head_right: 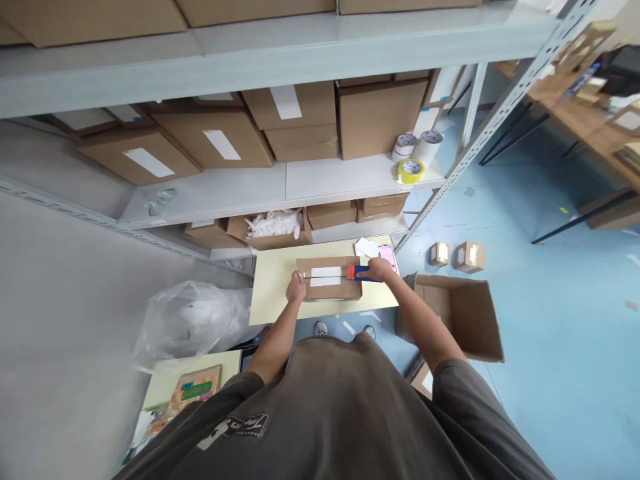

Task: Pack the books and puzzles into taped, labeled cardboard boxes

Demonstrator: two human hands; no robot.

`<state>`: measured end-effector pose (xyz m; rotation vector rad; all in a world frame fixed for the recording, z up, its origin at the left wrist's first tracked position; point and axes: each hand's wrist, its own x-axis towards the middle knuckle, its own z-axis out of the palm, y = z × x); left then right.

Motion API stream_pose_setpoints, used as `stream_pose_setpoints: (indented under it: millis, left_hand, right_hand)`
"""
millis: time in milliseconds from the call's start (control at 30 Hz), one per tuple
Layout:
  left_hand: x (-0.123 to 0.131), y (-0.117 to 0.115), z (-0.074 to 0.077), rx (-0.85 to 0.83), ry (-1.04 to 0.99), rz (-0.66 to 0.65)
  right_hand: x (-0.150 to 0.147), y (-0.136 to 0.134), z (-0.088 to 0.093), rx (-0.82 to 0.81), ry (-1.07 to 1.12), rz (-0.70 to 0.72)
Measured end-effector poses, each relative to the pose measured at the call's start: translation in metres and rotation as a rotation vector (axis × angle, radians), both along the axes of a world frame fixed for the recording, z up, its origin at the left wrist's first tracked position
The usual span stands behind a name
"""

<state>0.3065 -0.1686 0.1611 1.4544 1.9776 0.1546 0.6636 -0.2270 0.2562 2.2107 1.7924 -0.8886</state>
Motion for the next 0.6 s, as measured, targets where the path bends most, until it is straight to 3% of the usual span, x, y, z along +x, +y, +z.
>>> stream_pose_setpoints:
  millis: [133,233,400,600]
  left_hand:
    - [0.003,0.002,-0.004,0.017,0.013,-0.009]
    - [0.001,0.004,-0.008,0.025,0.019,-0.019]
    - [-0.020,0.011,-0.011,0.029,-0.033,-0.028]
    - [-0.075,0.032,-0.027,0.024,-0.179,0.020]
  right_hand:
    - [0.083,-0.046,0.003,-0.031,-0.028,-0.171]
    - [0.105,-0.068,0.007,0.008,-0.032,-0.249]
    - [0.076,-0.060,0.002,0.017,0.015,-0.263]
    - [0.010,-0.033,-0.006,-0.022,0.136,-0.244]
